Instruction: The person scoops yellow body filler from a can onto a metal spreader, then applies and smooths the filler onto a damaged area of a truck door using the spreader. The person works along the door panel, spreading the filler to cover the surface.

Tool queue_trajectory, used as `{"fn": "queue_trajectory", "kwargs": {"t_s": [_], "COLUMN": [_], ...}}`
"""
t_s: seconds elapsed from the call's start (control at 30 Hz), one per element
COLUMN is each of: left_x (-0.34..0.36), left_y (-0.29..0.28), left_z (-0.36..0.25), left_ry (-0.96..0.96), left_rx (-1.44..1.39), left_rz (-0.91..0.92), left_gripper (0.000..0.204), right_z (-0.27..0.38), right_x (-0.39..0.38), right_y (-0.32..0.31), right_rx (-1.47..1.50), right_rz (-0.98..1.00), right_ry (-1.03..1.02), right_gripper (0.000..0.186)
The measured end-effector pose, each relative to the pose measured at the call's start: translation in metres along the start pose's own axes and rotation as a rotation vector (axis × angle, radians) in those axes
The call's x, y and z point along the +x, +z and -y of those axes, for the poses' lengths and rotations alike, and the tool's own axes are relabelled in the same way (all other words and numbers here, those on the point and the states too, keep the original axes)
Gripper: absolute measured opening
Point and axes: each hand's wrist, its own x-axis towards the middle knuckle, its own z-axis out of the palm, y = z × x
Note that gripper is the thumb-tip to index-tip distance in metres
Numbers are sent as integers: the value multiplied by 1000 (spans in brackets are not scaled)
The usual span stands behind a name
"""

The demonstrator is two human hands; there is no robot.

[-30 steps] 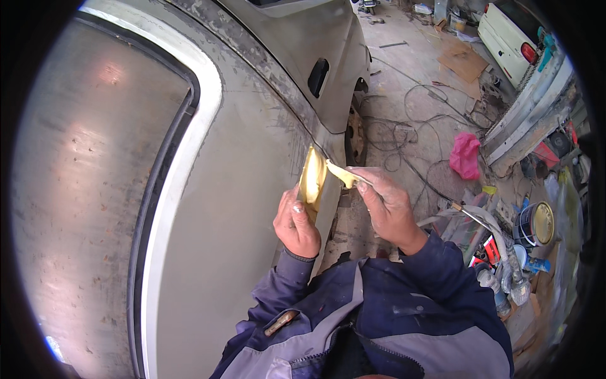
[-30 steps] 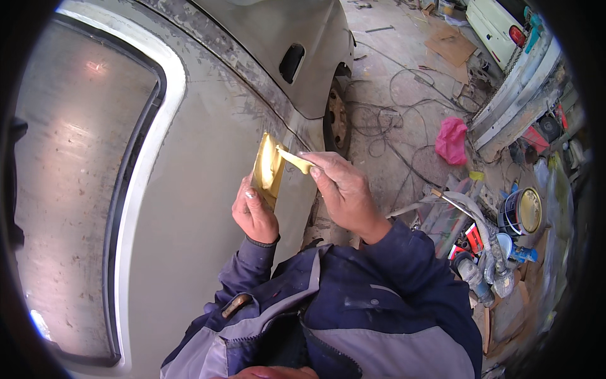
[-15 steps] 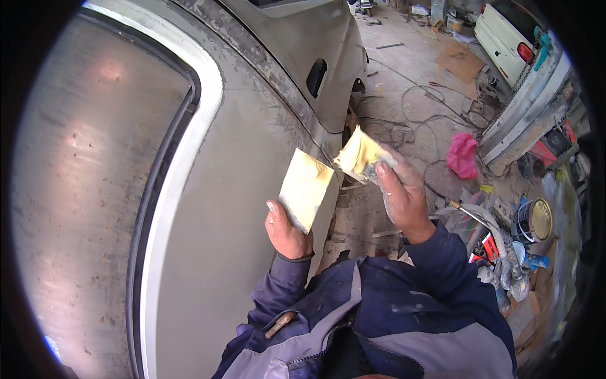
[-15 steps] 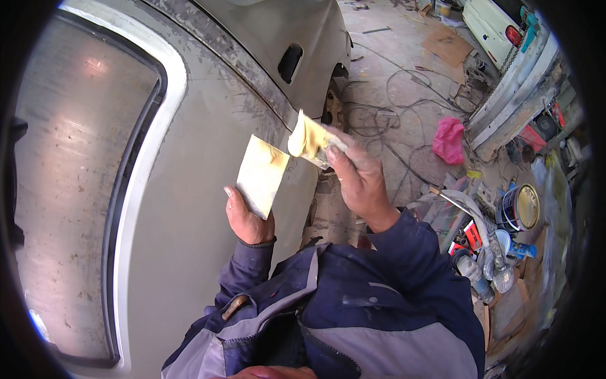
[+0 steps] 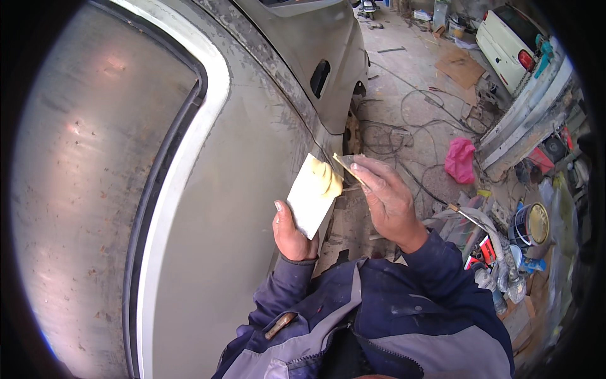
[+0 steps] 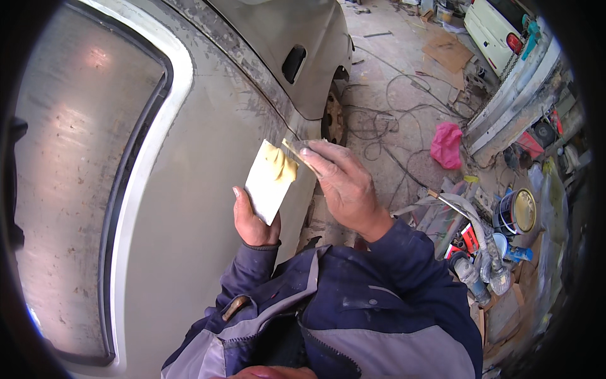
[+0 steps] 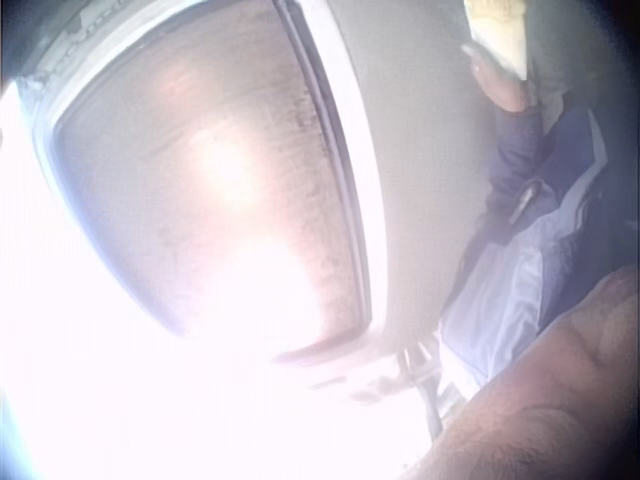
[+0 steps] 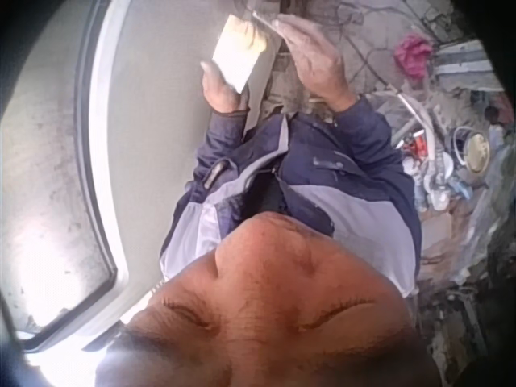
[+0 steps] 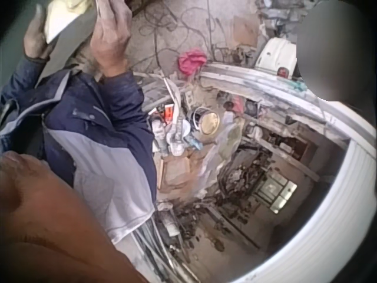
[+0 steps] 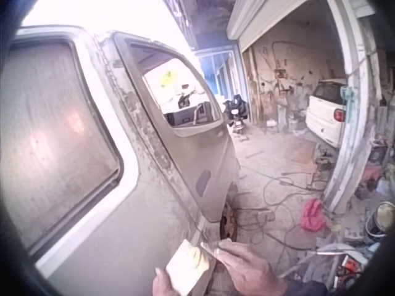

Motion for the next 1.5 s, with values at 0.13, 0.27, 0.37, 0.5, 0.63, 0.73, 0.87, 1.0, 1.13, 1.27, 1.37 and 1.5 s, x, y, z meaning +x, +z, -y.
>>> {"fn": "queue_trajectory", "kwargs": {"t_s": [0.13, 0.27, 0.37, 0.5, 0.63, 0.73, 0.87, 1.0, 1.13, 1.27, 1.37, 1.5], "left_x": [-2, 10, 16, 5, -8, -9, -5, -6, -7, -17, -30, -35], "left_y": [10, 2, -9, -12, -1, 7, 15, 17, 11, 0, 0, 0], "left_z": [6, -6, -13, -11, -9, -13, -17, -19, -18, -15, -4, 3], "left_ry": [106, 252, 361, 613, 742, 721, 696, 615, 498, 237, 24, -40], "left_rx": [47, 190, 296, 792, 1025, 1075, 1095, 1042, 685, 254, 78, 20], "left_rz": [14, -74, -53, 139, 344, 370, 306, 217, -5, -30, 5, 1], "left_gripper": [61, 64, 64, 64, 63, 59, 56, 56, 64, 71, 59, 60], "right_z": [19, 23, 19, 7, 3, 9, 17, 11, 1, 6, 18, 32], "right_x": [-13, -37, -38, -17, -7, -19, -38, -42, -32, -16, -3, -11], "right_y": [19, 20, 7, -8, 1, 5, 9, 10, -6, -23, -5, 17], "right_rx": [-156, -17, 290, 466, 726, 543, 358, 273, 360, 310, 1156, 835], "right_rz": [183, 280, 230, -8, -31, 69, 156, 259, 350, 24, -250, -60], "right_ry": [-153, -149, 207, 631, 630, 487, 183, -75, -102, 296, 548, 527], "right_gripper": [52, 41, 31, 30, 30, 30, 27, 30, 29, 28, 34, 40]}}
